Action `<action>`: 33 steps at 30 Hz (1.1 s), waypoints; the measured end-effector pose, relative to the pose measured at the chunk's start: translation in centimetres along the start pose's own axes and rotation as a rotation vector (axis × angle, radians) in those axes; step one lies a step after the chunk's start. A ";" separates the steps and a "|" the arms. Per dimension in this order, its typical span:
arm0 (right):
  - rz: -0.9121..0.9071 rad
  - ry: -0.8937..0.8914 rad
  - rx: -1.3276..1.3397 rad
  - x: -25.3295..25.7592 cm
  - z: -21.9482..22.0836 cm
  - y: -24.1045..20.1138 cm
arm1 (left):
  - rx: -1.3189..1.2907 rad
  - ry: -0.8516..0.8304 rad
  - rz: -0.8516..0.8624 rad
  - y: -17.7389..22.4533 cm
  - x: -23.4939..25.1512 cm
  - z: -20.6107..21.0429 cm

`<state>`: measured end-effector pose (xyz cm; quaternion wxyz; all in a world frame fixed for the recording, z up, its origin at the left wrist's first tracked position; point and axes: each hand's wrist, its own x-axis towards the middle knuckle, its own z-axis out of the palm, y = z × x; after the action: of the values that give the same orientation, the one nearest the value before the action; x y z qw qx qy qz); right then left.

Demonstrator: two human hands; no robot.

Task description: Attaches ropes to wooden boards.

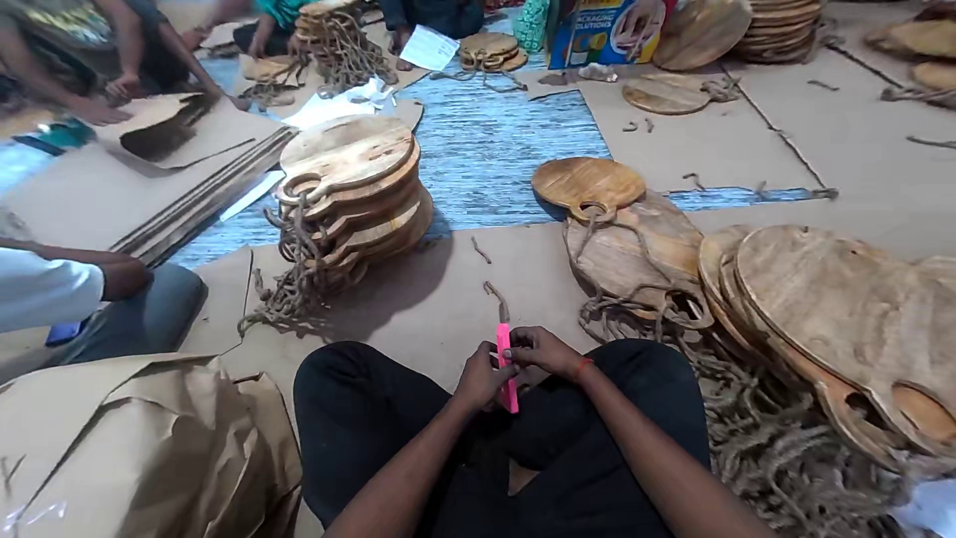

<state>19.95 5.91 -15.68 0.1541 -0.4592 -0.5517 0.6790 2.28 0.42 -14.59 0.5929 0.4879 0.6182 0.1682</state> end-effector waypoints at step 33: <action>0.380 0.030 -1.203 0.0 0.5 1.9 | -0.113 0.179 0.013 1.6 -1.2 -1.2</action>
<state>20.11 4.93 -17.38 -0.2469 -0.5648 -0.7437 0.2589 1.67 0.65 -12.38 0.5609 0.4407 0.6549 0.2496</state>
